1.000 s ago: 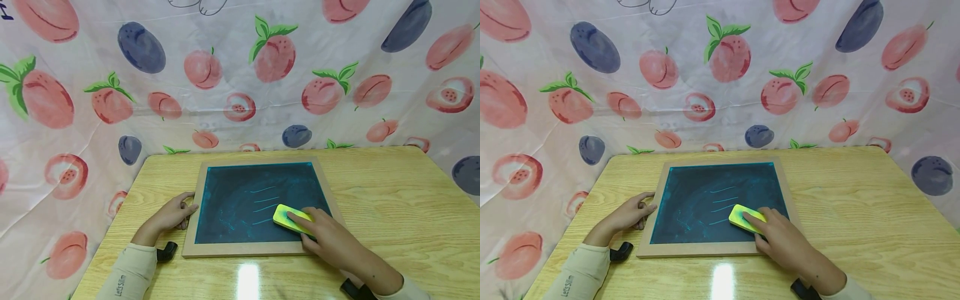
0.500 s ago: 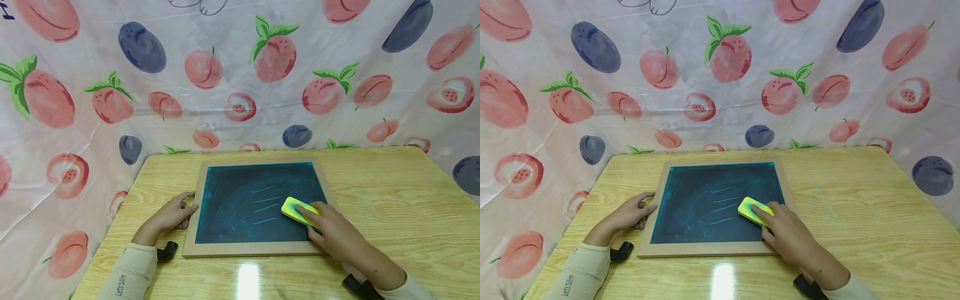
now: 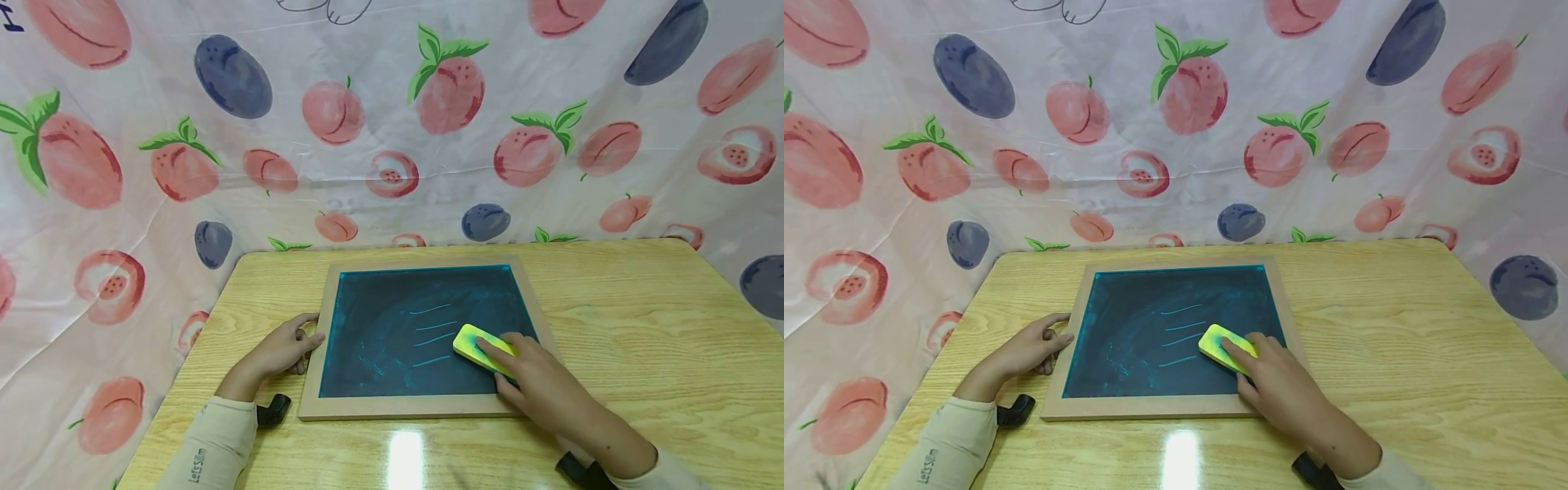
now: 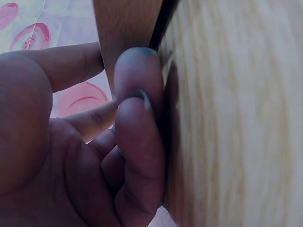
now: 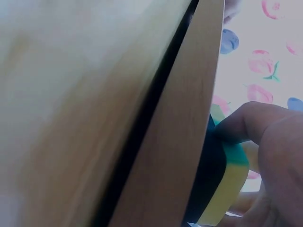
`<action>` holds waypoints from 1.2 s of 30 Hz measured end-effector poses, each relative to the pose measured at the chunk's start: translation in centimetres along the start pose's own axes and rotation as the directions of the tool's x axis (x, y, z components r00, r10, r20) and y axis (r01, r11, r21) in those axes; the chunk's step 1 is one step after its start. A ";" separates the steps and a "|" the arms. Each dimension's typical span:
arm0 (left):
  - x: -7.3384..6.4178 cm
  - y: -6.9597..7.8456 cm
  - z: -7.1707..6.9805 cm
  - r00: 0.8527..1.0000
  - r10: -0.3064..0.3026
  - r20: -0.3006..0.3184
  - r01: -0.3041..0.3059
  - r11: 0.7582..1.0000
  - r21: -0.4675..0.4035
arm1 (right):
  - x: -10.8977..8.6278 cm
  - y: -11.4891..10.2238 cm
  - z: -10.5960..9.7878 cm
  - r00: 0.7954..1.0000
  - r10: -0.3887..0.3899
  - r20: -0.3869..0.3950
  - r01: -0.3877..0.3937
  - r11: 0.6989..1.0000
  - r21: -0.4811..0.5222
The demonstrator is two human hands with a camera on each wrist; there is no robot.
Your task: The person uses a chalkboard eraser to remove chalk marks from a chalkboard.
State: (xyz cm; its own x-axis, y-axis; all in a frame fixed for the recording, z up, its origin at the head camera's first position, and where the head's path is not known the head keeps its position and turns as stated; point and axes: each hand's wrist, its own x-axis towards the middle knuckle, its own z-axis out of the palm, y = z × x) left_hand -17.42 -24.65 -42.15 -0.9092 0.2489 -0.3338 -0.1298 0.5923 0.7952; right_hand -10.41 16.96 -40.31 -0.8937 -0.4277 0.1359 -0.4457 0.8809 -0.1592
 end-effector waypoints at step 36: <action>0.3 -0.2 0.0 1.000 0.004 -0.017 -0.004 0.999 0.037 | 0.1 -0.5 -0.3 1.000 0.021 0.020 -0.021 1.000 0.004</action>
State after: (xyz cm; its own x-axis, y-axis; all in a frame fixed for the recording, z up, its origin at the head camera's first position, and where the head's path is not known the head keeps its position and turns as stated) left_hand -17.66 -24.70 -42.35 -0.9165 0.2381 -0.3214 -0.1116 0.6195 0.7771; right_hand -10.28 16.48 -39.92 -0.9035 -0.4134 0.1134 -0.4274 0.8886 -0.1662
